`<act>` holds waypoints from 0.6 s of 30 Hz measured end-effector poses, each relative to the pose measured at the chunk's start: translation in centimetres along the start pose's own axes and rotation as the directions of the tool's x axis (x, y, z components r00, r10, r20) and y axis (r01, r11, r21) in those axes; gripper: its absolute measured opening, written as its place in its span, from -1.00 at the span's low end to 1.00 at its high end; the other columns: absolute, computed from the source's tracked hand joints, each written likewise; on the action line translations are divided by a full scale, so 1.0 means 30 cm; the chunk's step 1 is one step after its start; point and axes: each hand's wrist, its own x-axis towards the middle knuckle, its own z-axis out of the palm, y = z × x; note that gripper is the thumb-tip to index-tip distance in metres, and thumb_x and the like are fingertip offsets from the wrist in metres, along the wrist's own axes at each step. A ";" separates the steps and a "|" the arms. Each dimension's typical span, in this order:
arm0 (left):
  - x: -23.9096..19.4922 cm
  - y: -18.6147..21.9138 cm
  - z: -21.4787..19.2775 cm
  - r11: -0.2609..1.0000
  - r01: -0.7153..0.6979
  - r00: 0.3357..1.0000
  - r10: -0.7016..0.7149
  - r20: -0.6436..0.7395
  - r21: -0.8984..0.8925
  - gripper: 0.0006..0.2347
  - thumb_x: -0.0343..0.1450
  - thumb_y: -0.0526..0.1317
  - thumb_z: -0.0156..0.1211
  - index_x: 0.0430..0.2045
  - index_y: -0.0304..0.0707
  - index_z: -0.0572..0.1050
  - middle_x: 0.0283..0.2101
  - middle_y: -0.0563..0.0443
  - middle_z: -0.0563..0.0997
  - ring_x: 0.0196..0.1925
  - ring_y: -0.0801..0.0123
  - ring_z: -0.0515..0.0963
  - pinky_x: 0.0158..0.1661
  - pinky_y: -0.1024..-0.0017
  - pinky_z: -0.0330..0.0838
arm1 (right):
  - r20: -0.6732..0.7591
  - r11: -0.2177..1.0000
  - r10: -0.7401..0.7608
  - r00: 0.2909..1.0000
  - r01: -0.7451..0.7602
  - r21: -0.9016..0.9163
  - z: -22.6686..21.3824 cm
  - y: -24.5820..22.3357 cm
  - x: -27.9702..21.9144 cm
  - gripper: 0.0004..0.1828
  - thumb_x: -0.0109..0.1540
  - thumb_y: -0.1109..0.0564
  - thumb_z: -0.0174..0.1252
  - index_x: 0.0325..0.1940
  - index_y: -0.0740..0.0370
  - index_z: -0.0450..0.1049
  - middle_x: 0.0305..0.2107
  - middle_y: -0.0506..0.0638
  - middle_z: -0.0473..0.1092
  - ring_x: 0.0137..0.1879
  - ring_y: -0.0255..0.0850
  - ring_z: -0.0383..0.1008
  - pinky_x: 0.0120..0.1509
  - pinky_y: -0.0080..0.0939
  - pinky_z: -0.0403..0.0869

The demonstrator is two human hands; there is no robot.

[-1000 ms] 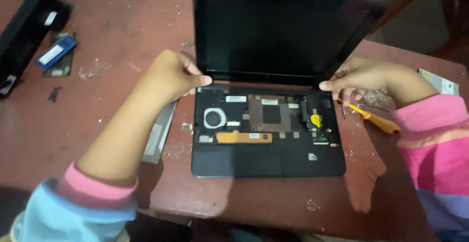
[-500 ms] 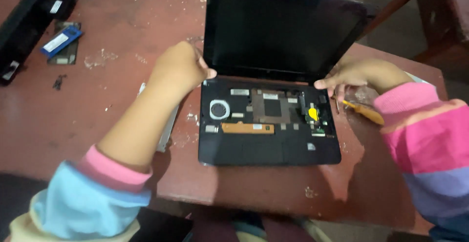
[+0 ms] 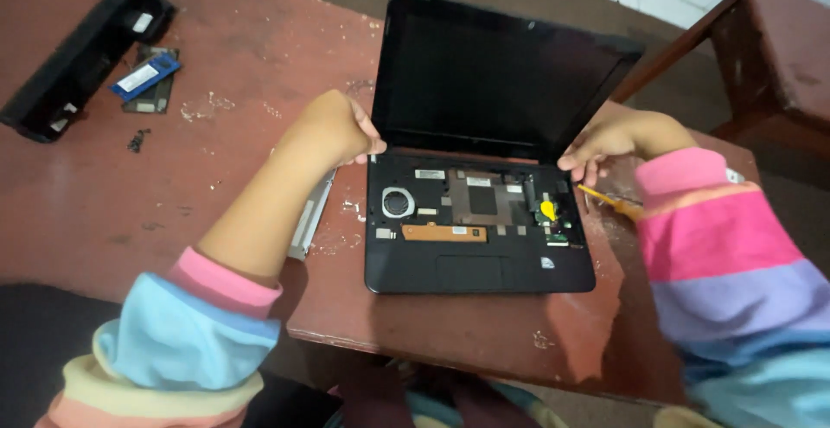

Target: Reassembling internal laptop components, including connecting a ribbon cable and using a screwdriver to secure parts.

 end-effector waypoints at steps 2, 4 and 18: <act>-0.038 -0.006 0.015 1.000 0.001 0.999 0.000 -0.048 0.010 -0.88 0.34 -0.08 0.31 -0.62 0.09 0.58 -0.61 0.16 0.60 -0.65 0.48 0.36 -0.31 0.43 0.39 | 0.006 0.996 0.031 0.999 -0.031 -0.079 0.003 -0.046 -0.025 -0.72 0.08 0.19 0.35 -0.30 0.54 0.57 -0.47 0.31 0.52 -0.43 -0.02 0.48 -0.29 -0.10 0.47; -0.065 -0.018 0.049 0.989 -0.100 0.943 0.129 -0.308 0.110 -0.95 0.20 -0.17 0.44 -0.58 0.03 0.67 -0.43 -0.08 0.65 -0.30 0.05 0.65 -0.23 0.24 0.46 | -0.004 0.976 0.005 1.000 -0.006 -0.218 0.008 -0.087 -0.052 -0.67 0.03 0.14 0.39 -0.35 0.56 0.63 -0.54 0.34 0.56 -0.43 -0.05 0.54 -0.25 -0.23 0.43; -0.261 -0.014 0.260 0.584 -0.393 0.845 0.533 0.029 0.711 0.50 -0.25 0.67 0.57 0.34 -0.40 -0.20 0.42 -0.45 -0.25 0.45 -0.22 -0.29 0.29 -0.17 -0.34 | -0.209 0.730 -0.536 0.818 0.325 -0.601 0.345 0.025 -0.423 0.18 -0.33 -0.13 0.66 0.23 -0.05 0.14 0.23 -0.07 0.08 0.32 -0.15 0.10 0.35 -0.03 0.08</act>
